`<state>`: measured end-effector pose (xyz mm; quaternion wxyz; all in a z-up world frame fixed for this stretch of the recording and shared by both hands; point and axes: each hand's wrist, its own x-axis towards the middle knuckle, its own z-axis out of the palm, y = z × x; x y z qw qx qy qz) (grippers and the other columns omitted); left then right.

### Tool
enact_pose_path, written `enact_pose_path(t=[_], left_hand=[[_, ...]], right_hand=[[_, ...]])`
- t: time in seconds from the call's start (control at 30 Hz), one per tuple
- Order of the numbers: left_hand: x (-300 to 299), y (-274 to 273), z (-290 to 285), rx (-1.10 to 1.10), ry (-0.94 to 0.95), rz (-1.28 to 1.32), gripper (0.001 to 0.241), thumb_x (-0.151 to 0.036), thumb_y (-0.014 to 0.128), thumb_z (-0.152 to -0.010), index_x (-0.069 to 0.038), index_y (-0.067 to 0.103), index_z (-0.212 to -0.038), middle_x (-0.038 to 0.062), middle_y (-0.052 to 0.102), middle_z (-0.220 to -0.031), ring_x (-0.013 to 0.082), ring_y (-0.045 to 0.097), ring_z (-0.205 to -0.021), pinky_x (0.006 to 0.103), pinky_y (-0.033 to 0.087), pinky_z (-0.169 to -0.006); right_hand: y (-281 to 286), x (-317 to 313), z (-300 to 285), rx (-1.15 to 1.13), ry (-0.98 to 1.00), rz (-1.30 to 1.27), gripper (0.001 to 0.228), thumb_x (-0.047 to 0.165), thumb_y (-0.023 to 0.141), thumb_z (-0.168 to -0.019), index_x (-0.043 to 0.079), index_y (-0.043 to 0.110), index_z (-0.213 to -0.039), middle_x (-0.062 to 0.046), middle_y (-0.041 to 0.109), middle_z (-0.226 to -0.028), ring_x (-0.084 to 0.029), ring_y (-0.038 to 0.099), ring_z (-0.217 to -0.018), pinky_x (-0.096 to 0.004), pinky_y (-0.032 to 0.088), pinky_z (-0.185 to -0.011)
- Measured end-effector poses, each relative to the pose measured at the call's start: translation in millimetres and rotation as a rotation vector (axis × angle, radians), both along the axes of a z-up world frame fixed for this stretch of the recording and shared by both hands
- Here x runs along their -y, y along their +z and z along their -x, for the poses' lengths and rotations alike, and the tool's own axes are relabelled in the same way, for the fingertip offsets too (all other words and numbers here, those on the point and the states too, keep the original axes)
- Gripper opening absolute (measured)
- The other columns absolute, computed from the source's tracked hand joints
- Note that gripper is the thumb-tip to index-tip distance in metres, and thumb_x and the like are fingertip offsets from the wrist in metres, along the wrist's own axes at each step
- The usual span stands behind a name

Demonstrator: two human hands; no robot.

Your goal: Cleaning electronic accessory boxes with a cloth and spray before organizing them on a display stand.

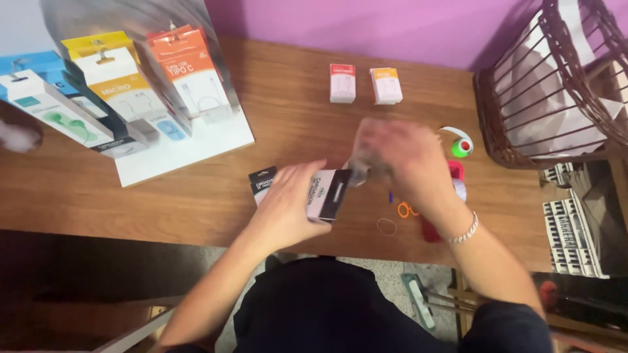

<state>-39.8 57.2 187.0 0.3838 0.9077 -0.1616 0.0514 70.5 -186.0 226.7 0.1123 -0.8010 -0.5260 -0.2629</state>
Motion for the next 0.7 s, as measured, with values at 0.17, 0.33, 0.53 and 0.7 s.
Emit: enact_pose_path(t=[0.17,0.33,0.53,0.7], left_hand=[[1.2,-10.8,-2.2,-0.127,0.016,0.543,0.082,-0.014,0.086,-0.067,-0.005,0.054,-0.142,0.018,0.067,-0.131,0.0377,0.061,-0.128,0.0504,0.047,-0.106],[11.5,-65.4,-14.8,-0.055,0.244,1.161,0.040,-0.011,0.067,-0.093,-0.002,0.061,-0.132,0.015,0.072,-0.118,0.0209,0.065,-0.113,0.0433,0.056,-0.098],[9.7,-16.4,-19.3,-0.192,0.490,1.745,0.031,-0.036,0.062,-0.102,-0.005,0.059,-0.103,0.007,0.071,-0.081,0.0167,0.074,-0.070,0.0294,0.065,-0.061],[6.6,-27.9,-15.0,-0.205,0.397,1.804,0.031,-0.037,0.060,-0.103,-0.006,0.060,-0.108,0.007,0.072,-0.087,0.0186,0.076,-0.077,0.0326,0.066,-0.068]], right_hand=[[2.0,-23.8,27.0,-0.578,-0.188,-0.547,0.033,0.018,0.085,-0.081,0.017,0.075,-0.113,0.003,0.075,-0.117,-0.020,0.070,-0.112,-0.033,0.054,-0.092],[-45.5,-50.5,53.2,-0.616,0.180,-0.998,0.049,0.029,0.081,-0.087,-0.011,0.066,-0.113,-0.032,0.068,-0.119,-0.048,0.066,-0.117,-0.056,0.052,-0.101],[-63.8,-65.5,91.0,-0.350,0.165,-0.848,0.030,0.032,0.080,-0.087,0.004,0.081,-0.097,-0.018,0.079,-0.107,-0.043,0.074,-0.100,-0.056,0.058,-0.090],[-54.9,-68.6,96.5,-0.277,0.235,-0.879,0.027,0.028,0.073,-0.093,0.005,0.082,-0.083,-0.016,0.080,-0.094,-0.037,0.075,-0.086,-0.050,0.062,-0.082]])
